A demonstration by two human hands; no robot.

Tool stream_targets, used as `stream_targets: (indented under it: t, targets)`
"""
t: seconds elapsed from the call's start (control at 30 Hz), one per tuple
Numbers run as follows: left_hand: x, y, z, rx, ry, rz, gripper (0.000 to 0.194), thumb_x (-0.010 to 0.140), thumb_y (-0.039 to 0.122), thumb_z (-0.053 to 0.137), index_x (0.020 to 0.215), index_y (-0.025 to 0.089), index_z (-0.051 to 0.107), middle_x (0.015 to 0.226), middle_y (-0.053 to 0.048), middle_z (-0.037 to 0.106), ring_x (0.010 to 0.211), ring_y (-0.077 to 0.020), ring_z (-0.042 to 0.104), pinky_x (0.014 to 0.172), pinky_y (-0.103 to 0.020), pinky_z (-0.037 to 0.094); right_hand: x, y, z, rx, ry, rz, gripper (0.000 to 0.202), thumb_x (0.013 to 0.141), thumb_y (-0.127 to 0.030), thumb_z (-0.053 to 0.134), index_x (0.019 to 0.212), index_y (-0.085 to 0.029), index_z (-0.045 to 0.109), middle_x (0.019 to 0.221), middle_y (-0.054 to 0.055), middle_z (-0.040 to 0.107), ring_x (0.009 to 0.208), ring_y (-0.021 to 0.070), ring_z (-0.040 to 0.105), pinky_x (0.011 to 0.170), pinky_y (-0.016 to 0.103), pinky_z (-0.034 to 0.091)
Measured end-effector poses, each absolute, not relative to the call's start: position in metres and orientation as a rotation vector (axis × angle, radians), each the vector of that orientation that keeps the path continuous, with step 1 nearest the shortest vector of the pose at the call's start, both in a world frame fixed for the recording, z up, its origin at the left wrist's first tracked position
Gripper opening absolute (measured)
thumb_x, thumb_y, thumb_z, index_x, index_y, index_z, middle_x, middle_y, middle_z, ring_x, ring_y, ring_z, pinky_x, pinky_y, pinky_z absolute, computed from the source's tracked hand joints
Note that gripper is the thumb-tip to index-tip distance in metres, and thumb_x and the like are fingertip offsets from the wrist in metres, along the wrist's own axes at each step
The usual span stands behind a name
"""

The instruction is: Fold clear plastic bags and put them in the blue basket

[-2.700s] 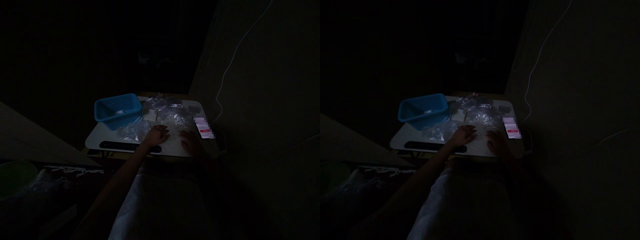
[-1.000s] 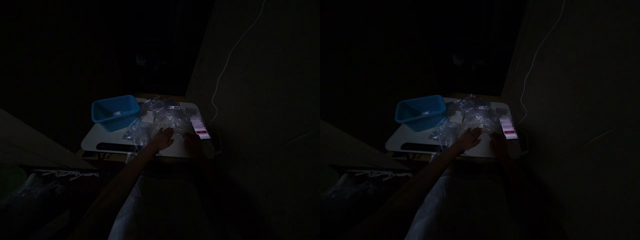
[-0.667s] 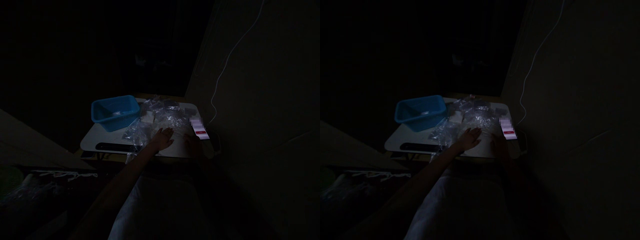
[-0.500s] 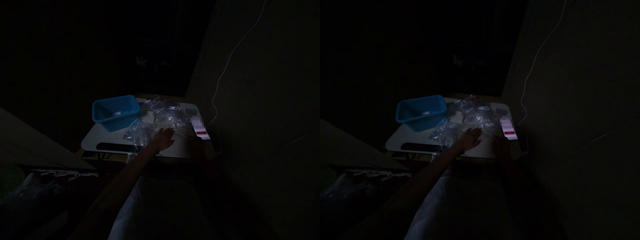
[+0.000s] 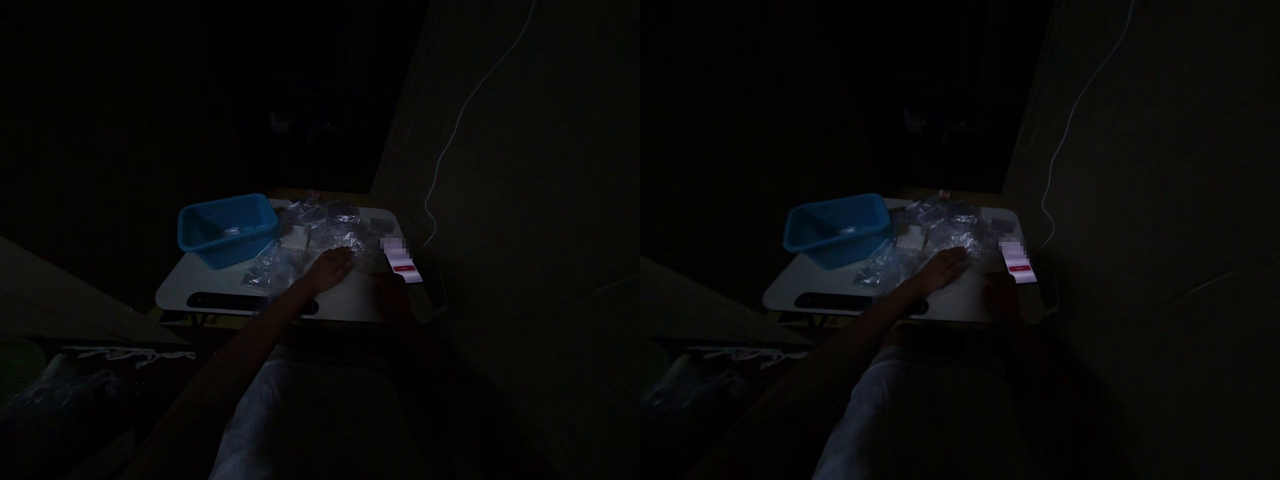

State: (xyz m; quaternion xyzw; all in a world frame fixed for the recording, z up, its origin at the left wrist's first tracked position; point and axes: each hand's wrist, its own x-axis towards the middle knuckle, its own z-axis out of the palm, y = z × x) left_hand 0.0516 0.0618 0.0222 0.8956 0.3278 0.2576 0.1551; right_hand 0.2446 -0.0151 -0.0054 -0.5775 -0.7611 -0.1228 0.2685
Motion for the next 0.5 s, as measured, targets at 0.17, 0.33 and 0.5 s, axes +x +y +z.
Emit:
stream_targets:
  t: [0.17,0.33,0.5]
  targets:
    - [0.052,0.066,0.020,1.979,0.930,1.037,0.047,0.089,0.045,0.025,0.112,0.017,0.054,0.124,-0.009,0.052,0.118,-0.0177,0.044,0.103,-0.034,0.030,0.244,-0.010,-0.006,-1.494,-2.158,-0.315,0.037,0.078,-0.020,0.039,0.110,-0.012,0.056,0.110,0.012,0.060,0.102,0.0241,0.053,0.088,0.041,0.040]
    - [0.037,0.075,0.038,1.430,0.969,1.229,0.048,0.090,0.038,0.016,0.106,0.013,0.054,0.118,-0.012,0.055,0.111,-0.0182,0.050,0.095,-0.036,0.037,0.244,-0.008,-0.009,-1.492,-2.187,-0.334,0.037,0.080,-0.021,0.038,0.112,-0.015,0.055,0.114,0.011,0.059,0.104,0.0239,0.053,0.090,0.043,0.040]
    - [-0.002,0.052,0.078,1.762,1.274,1.194,0.041,0.087,0.033,0.025,0.109,0.011,0.051,0.113,-0.014,0.056,0.099,-0.0201,0.057,0.084,-0.035,0.045,0.243,-0.009,-0.008,-1.504,-2.171,-0.335,0.035,0.080,-0.020,0.038,0.109,-0.013,0.057,0.110,0.012,0.061,0.101,0.0241,0.055,0.087,0.042,0.041]
